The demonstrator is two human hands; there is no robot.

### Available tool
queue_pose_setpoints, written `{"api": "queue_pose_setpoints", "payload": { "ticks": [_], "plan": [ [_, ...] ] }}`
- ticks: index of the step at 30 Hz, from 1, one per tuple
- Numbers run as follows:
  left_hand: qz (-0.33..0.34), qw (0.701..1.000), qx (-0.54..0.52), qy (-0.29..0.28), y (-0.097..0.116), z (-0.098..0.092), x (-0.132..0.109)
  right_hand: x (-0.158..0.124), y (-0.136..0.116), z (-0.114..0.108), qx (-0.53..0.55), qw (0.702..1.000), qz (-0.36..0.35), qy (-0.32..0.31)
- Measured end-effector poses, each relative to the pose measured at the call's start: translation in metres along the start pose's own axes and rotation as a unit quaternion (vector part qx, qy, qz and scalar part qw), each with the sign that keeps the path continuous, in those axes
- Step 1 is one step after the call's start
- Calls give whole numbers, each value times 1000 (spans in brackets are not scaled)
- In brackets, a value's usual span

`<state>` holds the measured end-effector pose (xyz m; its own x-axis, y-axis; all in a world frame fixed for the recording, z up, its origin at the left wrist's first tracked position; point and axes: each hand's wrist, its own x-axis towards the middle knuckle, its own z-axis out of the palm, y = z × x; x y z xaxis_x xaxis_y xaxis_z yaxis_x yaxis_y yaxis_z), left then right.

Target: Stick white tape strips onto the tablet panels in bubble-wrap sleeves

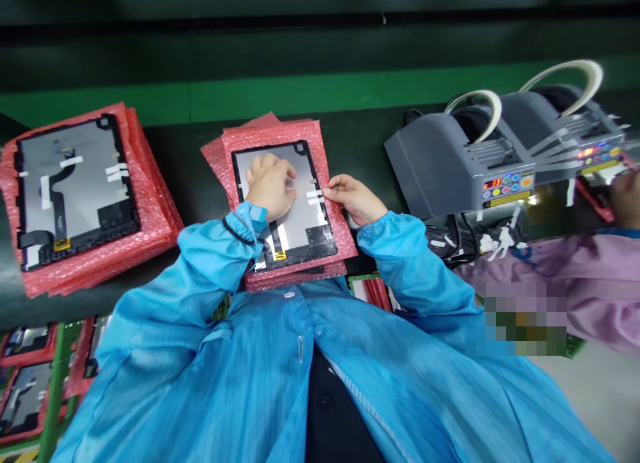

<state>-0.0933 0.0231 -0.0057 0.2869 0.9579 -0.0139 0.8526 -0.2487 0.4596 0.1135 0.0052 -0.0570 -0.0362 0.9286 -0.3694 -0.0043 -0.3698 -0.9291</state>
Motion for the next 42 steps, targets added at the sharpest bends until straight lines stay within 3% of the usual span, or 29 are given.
{"api": "queue_pose_setpoints", "payload": {
  "ticks": [2, 4, 7, 9, 11, 15, 21, 25, 29, 32, 35, 37, 39, 42],
  "plan": [
    [-16, 997, -16, 70, -22, -11, -10, 0, 0, -1, -16, 1000, 8, 25],
    [-73, 990, -20, 121, -43, -20, -25, 2, -1, -2, -50, 997, 3, 61],
    [-187, 978, -36, 81, -62, -21, -46, 5, -4, 3, -136, 984, -56, 105],
    [-221, 972, -63, 46, -63, -17, -53, 6, -7, 9, -205, 963, -105, 138],
    [-224, 969, -87, 58, -61, -12, -55, 6, -12, 16, -256, 947, -115, 156],
    [-205, 962, -143, 112, -64, -5, -50, 4, -22, 27, -311, 939, -38, 144],
    [-225, 938, -239, 112, -83, 11, -45, 11, -23, 17, -280, 945, -48, 159],
    [-222, 958, -158, 88, -73, 4, -49, 9, -28, 16, -248, 952, -54, 173],
    [-226, 970, -49, 78, -47, -7, -55, -9, -35, 22, -239, 937, -180, 179],
    [-243, 966, -37, 84, -34, -14, -59, -21, -39, 31, -202, 948, -195, 147],
    [-255, 961, -42, 95, -40, -38, -68, -18, -53, 55, -143, 960, -217, 104],
    [-275, 953, -27, 121, -54, -71, -79, -4, -71, 87, -120, 948, -283, 80],
    [-309, 936, 5, 170, -76, -115, -93, 18, -93, 135, -124, 927, -351, 45],
    [-347, 903, 48, 247, -116, -176, -113, 57, -115, 220, -158, 906, -392, -18]
  ]
}}
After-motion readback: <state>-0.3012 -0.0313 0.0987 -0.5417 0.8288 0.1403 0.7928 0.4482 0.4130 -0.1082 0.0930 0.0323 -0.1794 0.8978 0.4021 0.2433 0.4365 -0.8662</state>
